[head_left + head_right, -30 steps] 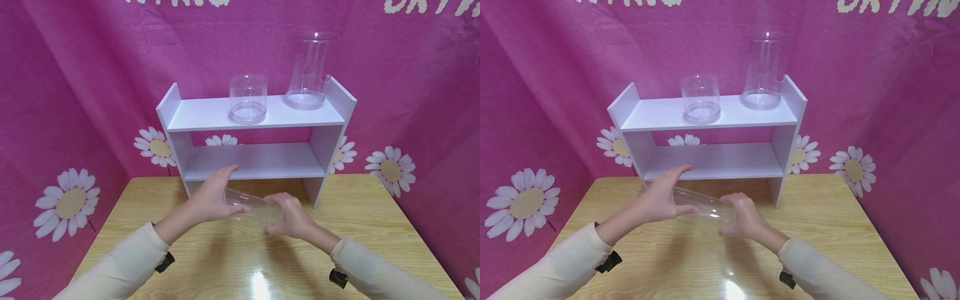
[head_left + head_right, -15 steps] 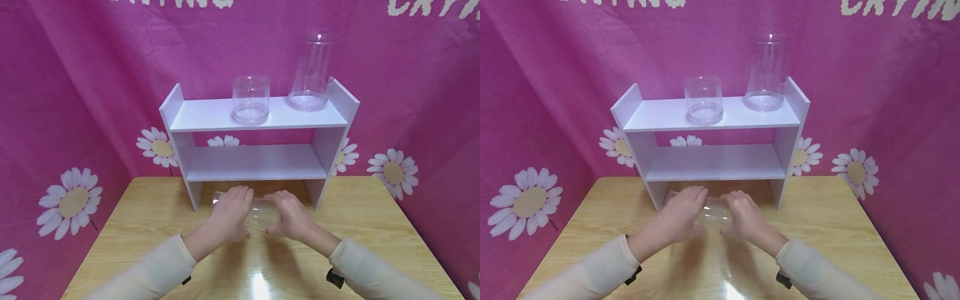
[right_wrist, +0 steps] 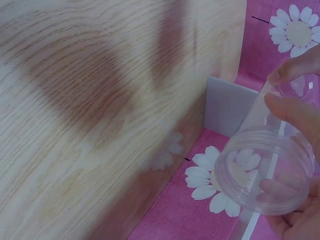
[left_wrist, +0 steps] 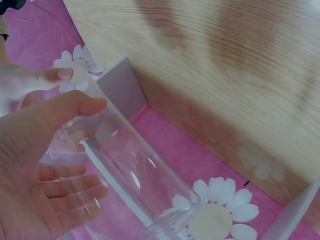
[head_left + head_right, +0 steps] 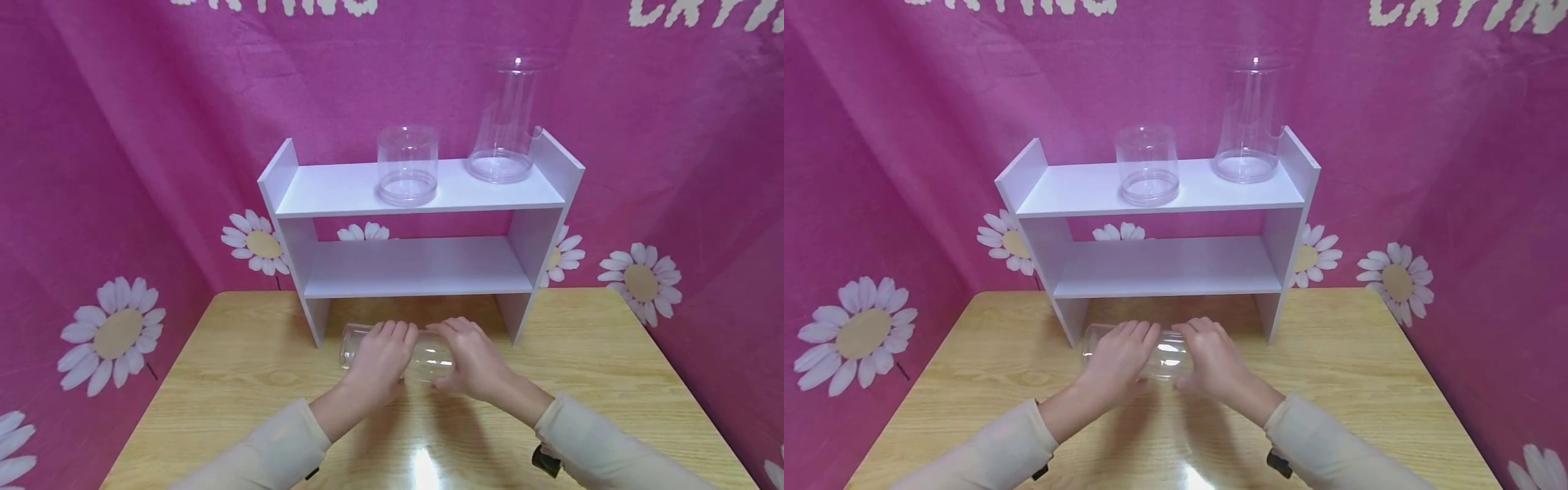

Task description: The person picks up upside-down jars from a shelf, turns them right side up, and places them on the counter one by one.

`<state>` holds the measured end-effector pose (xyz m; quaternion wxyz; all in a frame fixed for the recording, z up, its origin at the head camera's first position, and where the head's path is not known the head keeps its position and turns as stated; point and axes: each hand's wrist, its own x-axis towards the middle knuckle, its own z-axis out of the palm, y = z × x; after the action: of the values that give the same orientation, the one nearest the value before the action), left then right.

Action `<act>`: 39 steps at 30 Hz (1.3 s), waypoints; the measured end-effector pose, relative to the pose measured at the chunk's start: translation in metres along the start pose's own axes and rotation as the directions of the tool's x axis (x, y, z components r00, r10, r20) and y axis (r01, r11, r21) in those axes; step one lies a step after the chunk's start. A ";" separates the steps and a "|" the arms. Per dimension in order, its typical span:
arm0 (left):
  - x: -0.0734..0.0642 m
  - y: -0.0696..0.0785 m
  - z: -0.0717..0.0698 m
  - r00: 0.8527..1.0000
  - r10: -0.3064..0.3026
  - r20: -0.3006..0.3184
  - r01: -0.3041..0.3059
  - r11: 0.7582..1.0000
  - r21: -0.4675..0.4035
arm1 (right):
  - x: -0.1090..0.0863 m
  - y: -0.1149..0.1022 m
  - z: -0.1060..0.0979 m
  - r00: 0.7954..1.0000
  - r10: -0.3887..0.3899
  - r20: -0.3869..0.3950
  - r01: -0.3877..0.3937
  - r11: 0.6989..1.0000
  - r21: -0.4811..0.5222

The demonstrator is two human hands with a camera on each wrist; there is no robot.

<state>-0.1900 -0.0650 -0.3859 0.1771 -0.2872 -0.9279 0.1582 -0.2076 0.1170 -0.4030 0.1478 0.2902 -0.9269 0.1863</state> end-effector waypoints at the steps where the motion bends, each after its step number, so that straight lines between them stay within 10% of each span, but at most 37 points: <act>1: 0.000 0.000 0.001 1.000 -0.001 -0.007 0.001 1.000 -0.002 | 0.000 0.000 0.000 1.000 -0.003 0.003 0.003 1.000 0.000; 9: -0.005 -0.013 0.014 0.999 -0.048 -0.023 0.044 0.991 -0.128 | -0.001 0.010 -0.011 0.999 -0.050 0.008 0.049 0.994 0.098; 14: -0.016 -0.025 0.028 0.989 -0.132 0.058 0.145 0.922 -0.360 | -0.007 0.027 -0.022 0.999 -0.044 -0.024 0.046 0.990 0.133; 24: -0.041 -0.042 0.058 0.931 -0.358 0.077 0.306 0.644 -0.701 | -0.026 0.066 -0.048 0.995 0.092 -0.041 -0.085 0.984 0.154; 30: -0.051 -0.047 0.077 0.879 -0.459 0.131 0.347 0.427 -0.835 | -0.035 0.085 -0.065 0.980 0.185 -0.077 -0.172 0.973 0.151; 39: -0.066 -0.055 0.114 0.767 -0.605 0.215 0.372 0.146 -0.917 | -0.041 0.111 -0.079 0.935 0.204 -0.291 -0.174 0.977 0.126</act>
<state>-0.2130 -0.1686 -0.4810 0.1171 -0.0297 -0.8610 -0.4941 -0.2280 0.2559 -0.3772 0.2549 0.1746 -0.9066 0.2874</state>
